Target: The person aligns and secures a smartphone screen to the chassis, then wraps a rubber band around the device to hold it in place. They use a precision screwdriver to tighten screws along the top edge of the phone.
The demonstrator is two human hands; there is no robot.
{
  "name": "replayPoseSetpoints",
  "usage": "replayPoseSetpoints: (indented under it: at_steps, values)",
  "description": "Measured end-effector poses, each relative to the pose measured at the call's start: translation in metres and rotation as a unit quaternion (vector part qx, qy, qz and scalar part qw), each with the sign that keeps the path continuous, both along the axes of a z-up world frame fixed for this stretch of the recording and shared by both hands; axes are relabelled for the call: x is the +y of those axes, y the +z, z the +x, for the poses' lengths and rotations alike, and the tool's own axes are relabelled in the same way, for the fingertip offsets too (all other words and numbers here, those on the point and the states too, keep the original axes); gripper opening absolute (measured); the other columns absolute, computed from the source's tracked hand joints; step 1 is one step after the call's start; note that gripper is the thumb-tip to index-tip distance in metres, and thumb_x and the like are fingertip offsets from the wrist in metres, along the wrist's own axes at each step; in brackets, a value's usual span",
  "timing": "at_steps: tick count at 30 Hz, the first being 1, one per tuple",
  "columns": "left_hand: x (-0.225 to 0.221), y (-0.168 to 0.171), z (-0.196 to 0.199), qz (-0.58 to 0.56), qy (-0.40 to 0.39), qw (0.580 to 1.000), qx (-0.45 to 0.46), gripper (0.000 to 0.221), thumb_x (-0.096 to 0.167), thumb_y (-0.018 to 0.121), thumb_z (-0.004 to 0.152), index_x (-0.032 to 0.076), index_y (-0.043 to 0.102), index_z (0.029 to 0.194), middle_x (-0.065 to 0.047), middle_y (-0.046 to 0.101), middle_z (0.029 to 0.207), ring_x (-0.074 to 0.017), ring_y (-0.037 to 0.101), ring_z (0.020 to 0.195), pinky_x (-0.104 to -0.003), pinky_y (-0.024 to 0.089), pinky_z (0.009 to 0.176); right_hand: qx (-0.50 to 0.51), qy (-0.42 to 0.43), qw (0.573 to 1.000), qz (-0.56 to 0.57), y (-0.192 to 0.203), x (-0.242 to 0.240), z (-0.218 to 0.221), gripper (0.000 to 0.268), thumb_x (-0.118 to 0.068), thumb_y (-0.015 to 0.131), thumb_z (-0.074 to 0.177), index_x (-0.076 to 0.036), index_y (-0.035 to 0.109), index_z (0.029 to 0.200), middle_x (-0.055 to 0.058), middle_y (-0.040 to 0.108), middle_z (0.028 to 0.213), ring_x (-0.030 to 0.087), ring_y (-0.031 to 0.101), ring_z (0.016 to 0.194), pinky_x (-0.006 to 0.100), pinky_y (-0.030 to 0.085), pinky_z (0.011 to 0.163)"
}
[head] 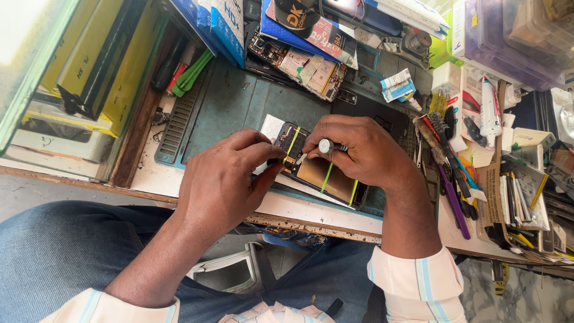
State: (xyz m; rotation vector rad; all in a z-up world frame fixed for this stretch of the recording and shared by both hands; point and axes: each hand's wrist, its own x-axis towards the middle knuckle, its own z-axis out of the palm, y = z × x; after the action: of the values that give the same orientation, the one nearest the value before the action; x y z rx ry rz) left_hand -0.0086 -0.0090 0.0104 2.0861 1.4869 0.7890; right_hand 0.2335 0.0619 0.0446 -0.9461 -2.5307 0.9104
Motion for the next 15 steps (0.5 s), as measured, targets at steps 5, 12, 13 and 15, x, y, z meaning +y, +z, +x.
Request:
replayPoseSetpoints:
  at_steps: [5,12,13,15]
  values:
    - [0.0,0.0007,0.0002,-0.005,-0.003,1.0,0.005,0.011,0.022,0.073,0.09,0.017,0.078,0.099,0.001,0.071,0.096,-0.0161,0.072,0.07,-0.035,0.057,0.057,-0.012,0.0,1.0,0.0,0.0,-0.0003,-0.002,0.031,0.011,0.067,0.076,-0.005,0.072,0.102,0.008,0.073,0.099,0.024,0.076,0.094,0.035,0.061,0.08]
    - [-0.0007,0.0051,0.0014,-0.025,-0.015,0.999,0.013,0.014,0.024,0.074,0.089,0.018,0.078,0.101,0.001,0.07,0.102,-0.017,0.073,0.071,-0.036,0.057,0.058,-0.007,-0.005,1.0,0.01,0.0018,-0.0029,-0.0034,0.035,0.01,0.069,0.075,-0.006,0.073,0.105,0.007,0.073,0.101,0.024,0.076,0.096,0.035,0.061,0.08]
    - [-0.0011,0.0059,0.0016,-0.029,-0.019,0.999,0.011,0.016,0.025,0.075,0.088,0.018,0.078,0.102,0.001,0.07,0.104,-0.0175,0.073,0.071,-0.037,0.057,0.059,-0.008,-0.004,1.0,0.017,0.0022,-0.003,-0.0033,0.033,0.009,0.071,0.075,-0.006,0.074,0.104,0.007,0.072,0.101,0.024,0.075,0.095,0.035,0.06,0.079]
    - [-0.002,0.0073,0.0015,0.016,-0.039,0.999,0.011,0.019,0.028,0.075,0.086,0.018,0.079,0.103,-0.001,0.069,0.106,-0.0201,0.072,0.08,-0.038,0.057,0.06,-0.011,-0.003,0.999,0.031,0.0023,-0.0031,-0.0035,0.031,0.006,0.075,0.074,-0.005,0.074,0.102,0.008,0.071,0.1,0.025,0.074,0.094,0.036,0.059,0.077]
